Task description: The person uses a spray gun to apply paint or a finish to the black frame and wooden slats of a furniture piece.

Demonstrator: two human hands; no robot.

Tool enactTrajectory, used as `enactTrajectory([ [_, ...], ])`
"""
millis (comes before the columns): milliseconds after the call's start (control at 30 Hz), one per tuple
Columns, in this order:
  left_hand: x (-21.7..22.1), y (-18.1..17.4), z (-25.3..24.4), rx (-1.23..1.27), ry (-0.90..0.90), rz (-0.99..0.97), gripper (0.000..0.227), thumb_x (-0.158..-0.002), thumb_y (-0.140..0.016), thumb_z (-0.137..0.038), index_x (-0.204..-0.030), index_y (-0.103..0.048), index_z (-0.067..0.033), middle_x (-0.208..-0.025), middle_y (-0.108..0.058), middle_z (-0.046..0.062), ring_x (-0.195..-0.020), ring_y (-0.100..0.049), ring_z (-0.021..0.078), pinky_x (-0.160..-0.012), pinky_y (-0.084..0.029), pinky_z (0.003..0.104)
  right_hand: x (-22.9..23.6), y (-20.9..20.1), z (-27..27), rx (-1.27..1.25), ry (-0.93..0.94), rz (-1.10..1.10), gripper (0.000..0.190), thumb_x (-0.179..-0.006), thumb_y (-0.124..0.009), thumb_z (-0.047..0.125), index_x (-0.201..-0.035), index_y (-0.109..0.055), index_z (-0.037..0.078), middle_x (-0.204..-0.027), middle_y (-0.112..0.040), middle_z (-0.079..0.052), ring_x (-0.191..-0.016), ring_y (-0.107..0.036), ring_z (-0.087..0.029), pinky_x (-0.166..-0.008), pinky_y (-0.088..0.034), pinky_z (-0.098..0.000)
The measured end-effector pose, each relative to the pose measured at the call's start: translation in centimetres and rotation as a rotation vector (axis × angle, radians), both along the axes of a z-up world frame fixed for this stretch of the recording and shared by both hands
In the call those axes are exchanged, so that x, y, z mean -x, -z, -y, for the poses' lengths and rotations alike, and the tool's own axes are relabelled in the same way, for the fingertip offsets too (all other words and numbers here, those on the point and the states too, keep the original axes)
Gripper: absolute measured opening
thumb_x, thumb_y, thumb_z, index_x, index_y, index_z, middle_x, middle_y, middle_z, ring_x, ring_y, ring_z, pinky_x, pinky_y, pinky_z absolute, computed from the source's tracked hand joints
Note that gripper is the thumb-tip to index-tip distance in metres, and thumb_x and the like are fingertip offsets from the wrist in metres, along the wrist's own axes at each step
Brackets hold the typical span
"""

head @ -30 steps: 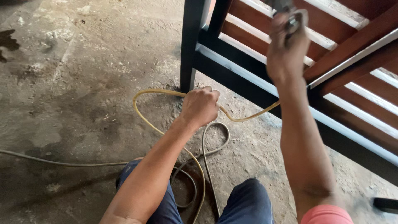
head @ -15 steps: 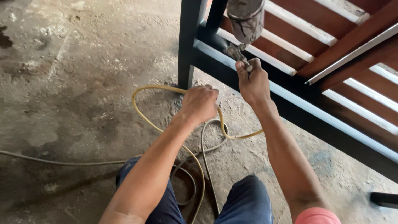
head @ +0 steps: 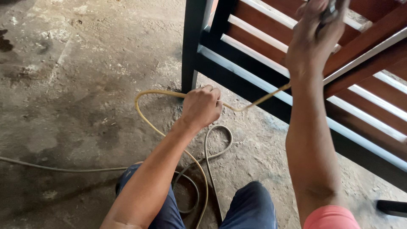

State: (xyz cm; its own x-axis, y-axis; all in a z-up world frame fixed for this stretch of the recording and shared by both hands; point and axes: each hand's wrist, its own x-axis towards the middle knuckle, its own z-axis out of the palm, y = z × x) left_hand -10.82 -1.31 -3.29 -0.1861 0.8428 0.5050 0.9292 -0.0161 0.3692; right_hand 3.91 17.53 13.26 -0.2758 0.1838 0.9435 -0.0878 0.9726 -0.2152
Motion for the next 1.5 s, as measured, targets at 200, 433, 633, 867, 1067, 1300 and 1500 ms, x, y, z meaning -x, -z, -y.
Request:
enactTrajectory([
  [200, -0.1, -0.2, 0.4, -0.044, 0.000, -0.028, 0.008, -0.081, -0.077, -0.010, -0.084, -0.076, -0.0025, -0.074, -0.073, 0.012, -0.055, -0.064, 0.0153, -0.049, -0.049, 0.026, -0.6, 2.1, -0.3, 0.201, 0.148, 0.176, 0.044, -0.123, -0.034, 0.045, -0.113, -0.054, 0.007, -0.082, -0.058, 0.001, -0.064, -0.053, -0.006, -0.053, -0.042, -0.0245],
  [433, -0.4, 0.5, 0.2, -0.028, 0.032, -0.017, 0.007, -0.078, -0.079, -0.008, -0.082, -0.077, -0.0025, -0.075, -0.074, 0.012, -0.058, -0.065, 0.0170, -0.051, -0.052, 0.028, -0.4, 7.2, 3.2, 0.451, 0.239, 0.379, 0.049, -0.113, -0.041, 0.057, -0.107, -0.050, 0.009, -0.071, -0.053, 0.001, -0.057, -0.046, -0.010, -0.052, -0.034, -0.0340],
  [633, -1.0, 0.9, -0.4, 0.089, 0.060, -0.030, 0.007, -0.076, -0.075, -0.001, -0.083, -0.075, -0.0012, -0.071, -0.072, 0.011, -0.055, -0.063, 0.0167, -0.050, -0.052, 0.028, -0.5, 10.8, 4.3, 0.509, 0.323, 0.431, 0.058, -0.108, -0.048, 0.061, -0.099, -0.050, 0.004, -0.070, -0.058, -0.005, -0.063, -0.054, -0.015, -0.057, -0.043, -0.0357],
  [867, -1.3, 1.4, -0.2, 0.157, 0.084, 0.006, 0.002, -0.080, -0.074, 0.000, -0.081, -0.073, -0.0015, -0.070, -0.070, 0.009, -0.054, -0.060, 0.0163, -0.048, -0.050, 0.029, -1.8, 13.8, 5.2, 0.596, 0.316, 0.411, 0.057, -0.106, -0.053, 0.058, -0.097, -0.055, 0.002, -0.068, -0.057, -0.006, -0.065, -0.053, -0.013, -0.058, -0.043, -0.0336],
  [1067, -1.3, 1.3, 0.0, 0.176, 0.070, -0.022, 0.004, -0.078, -0.076, -0.004, -0.078, -0.073, -0.0032, -0.070, -0.069, 0.008, -0.059, -0.062, 0.0163, -0.053, -0.052, 0.031, -0.6, 16.2, 3.5, 0.712, 0.153, 0.269, 0.050, -0.109, -0.050, 0.054, -0.099, -0.056, 0.005, -0.074, -0.055, -0.002, -0.067, -0.046, -0.009, -0.059, -0.039, -0.0298],
  [1300, -1.1, 0.6, 1.1, -0.025, 0.058, -0.110, 0.009, -0.071, -0.080, -0.008, -0.072, -0.072, -0.0048, -0.072, -0.071, 0.010, -0.065, -0.066, 0.0206, -0.062, -0.054, 0.035, 0.0, 16.7, 2.8, 0.779, 0.177, 0.143, 0.049, -0.111, -0.049, 0.052, -0.097, -0.053, 0.005, -0.076, -0.056, 0.000, -0.067, -0.049, -0.006, -0.059, -0.040, -0.0260],
  [1500, -0.5, 1.3, 0.8, 0.240, 0.045, -0.025, 0.007, -0.083, -0.073, -0.004, -0.076, -0.072, -0.0050, -0.070, -0.069, 0.006, -0.058, -0.062, 0.0163, -0.052, -0.053, 0.034, -0.8, 16.3, 4.1, 0.741, 0.159, 0.091, 0.051, -0.108, -0.045, 0.055, -0.099, -0.057, 0.006, -0.069, -0.047, 0.001, -0.060, -0.040, -0.005, -0.054, -0.030, -0.0259],
])
